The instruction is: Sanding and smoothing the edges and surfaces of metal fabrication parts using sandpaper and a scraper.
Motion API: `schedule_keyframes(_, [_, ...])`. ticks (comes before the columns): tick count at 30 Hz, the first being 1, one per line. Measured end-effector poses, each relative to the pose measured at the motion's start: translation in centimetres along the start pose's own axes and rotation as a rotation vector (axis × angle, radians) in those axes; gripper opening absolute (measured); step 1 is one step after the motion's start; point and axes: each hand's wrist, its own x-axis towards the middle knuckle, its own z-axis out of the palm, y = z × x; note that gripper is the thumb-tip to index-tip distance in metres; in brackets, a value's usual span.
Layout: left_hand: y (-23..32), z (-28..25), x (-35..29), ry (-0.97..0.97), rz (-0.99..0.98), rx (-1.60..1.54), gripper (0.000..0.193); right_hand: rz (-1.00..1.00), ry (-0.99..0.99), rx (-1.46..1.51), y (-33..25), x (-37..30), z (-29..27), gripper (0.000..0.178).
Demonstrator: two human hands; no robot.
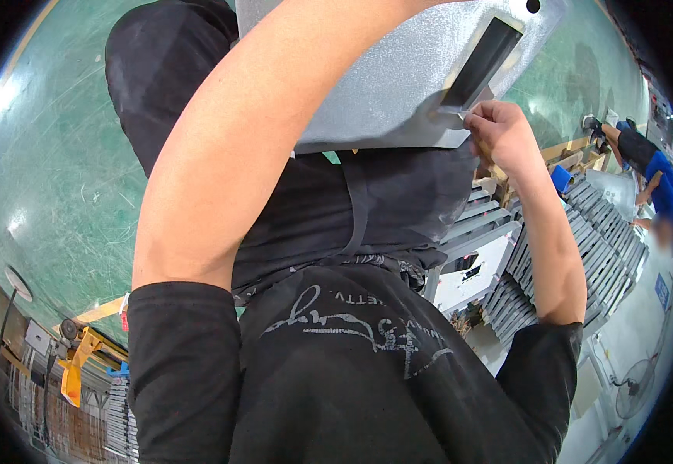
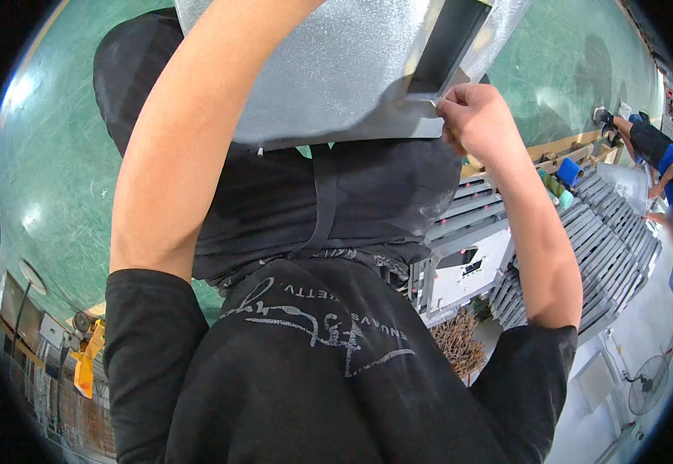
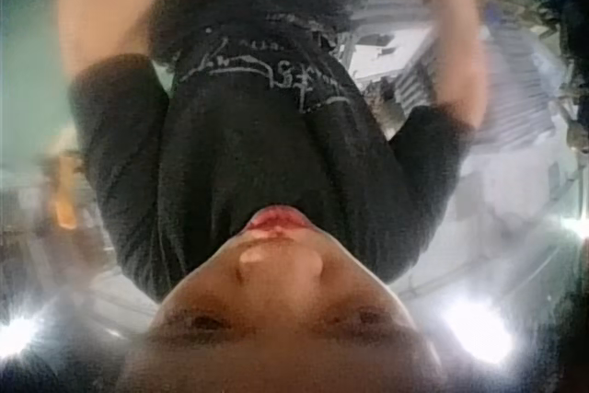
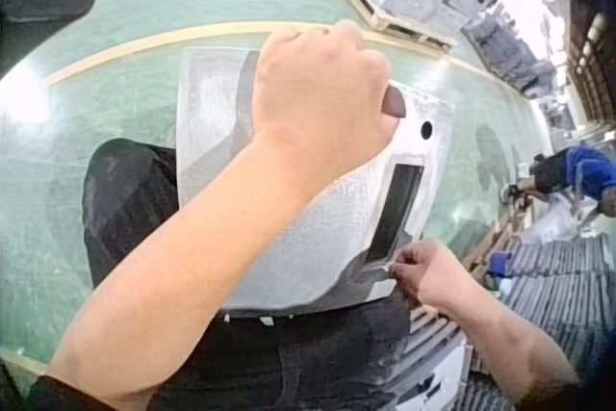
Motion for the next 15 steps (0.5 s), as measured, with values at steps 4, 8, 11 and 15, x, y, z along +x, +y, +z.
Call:
schedule_keyframes(4, [-0.1, 0.2, 0.1, 0.033, 0.010, -0.009, 0.021, 0.053, -0.003, 0.135, 0.0, -0.1, 0.3, 0.020])
schedule_keyframes(8, [-0.3, 0.2, 0.1, 0.043, 0.011, -0.002, 0.021, -0.052, 0.058, -0.105, -0.1, -0.5, -0.4, 0.019])
schedule_keyframes(11, [-0.3, 0.3, 0.1, 0.059, 0.021, -0.008, 0.021, -0.374, 0.235, -0.457, 0.2, -0.9, -0.1, 0.017])
schedule_keyframes(15, [-0.2, 0.0, 0.1, 0.049, 0.022, 0.010, 0.022, -0.398, 0.292, -0.834, -1.2, -1.4, 0.9, 0.013])
